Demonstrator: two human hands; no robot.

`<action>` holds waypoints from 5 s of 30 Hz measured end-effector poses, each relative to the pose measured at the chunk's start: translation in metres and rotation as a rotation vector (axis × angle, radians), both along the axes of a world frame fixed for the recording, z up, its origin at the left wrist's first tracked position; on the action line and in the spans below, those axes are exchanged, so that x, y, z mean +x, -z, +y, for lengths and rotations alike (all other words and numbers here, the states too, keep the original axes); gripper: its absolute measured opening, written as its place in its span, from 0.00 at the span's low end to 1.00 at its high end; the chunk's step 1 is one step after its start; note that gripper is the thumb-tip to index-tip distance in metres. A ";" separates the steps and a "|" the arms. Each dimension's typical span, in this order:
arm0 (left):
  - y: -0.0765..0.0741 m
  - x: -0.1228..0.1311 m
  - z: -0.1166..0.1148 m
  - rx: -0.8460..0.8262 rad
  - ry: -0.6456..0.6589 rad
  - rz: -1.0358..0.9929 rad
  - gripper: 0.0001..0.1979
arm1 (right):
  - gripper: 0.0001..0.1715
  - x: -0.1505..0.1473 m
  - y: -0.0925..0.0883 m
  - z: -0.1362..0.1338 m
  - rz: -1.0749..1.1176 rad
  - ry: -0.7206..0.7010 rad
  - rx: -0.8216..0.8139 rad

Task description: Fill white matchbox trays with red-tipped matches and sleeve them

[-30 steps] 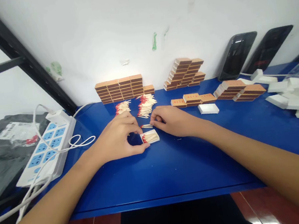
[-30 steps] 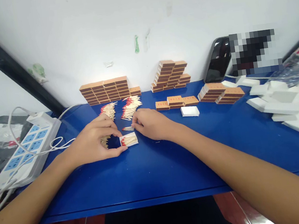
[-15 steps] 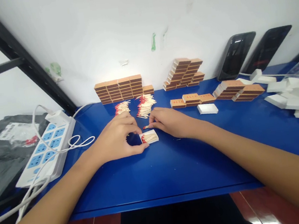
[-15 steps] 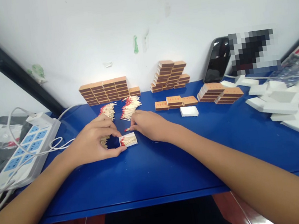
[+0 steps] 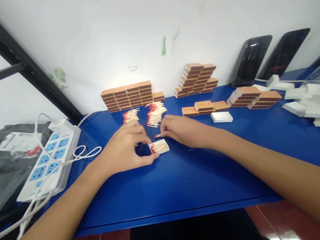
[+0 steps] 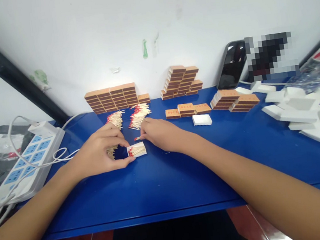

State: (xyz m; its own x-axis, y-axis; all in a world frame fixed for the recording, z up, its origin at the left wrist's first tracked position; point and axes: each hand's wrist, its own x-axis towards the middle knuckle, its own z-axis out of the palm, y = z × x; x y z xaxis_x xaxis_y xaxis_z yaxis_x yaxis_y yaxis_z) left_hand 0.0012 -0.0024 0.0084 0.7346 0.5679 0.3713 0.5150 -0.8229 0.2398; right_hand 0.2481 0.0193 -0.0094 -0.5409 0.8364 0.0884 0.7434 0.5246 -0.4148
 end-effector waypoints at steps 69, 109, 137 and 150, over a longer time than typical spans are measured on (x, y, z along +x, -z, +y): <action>0.005 -0.001 0.004 0.060 -0.012 0.008 0.13 | 0.08 0.006 -0.008 -0.018 0.098 -0.075 0.045; 0.006 -0.002 0.004 0.024 -0.023 0.003 0.11 | 0.04 -0.017 0.021 0.022 0.218 0.127 0.162; 0.005 -0.002 0.005 0.053 -0.016 0.019 0.12 | 0.05 -0.013 0.008 0.015 0.025 0.055 0.057; 0.006 -0.003 0.006 0.062 -0.012 0.015 0.13 | 0.07 -0.012 0.005 0.012 -0.115 0.053 0.026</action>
State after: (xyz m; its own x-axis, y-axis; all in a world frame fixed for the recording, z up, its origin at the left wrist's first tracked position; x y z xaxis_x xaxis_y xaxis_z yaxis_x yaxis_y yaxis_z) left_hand -0.0016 0.0039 0.0024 0.7336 0.5528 0.3952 0.5278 -0.8298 0.1810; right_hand 0.2359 0.0314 -0.0147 -0.5040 0.8622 0.0500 0.8123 0.4929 -0.3119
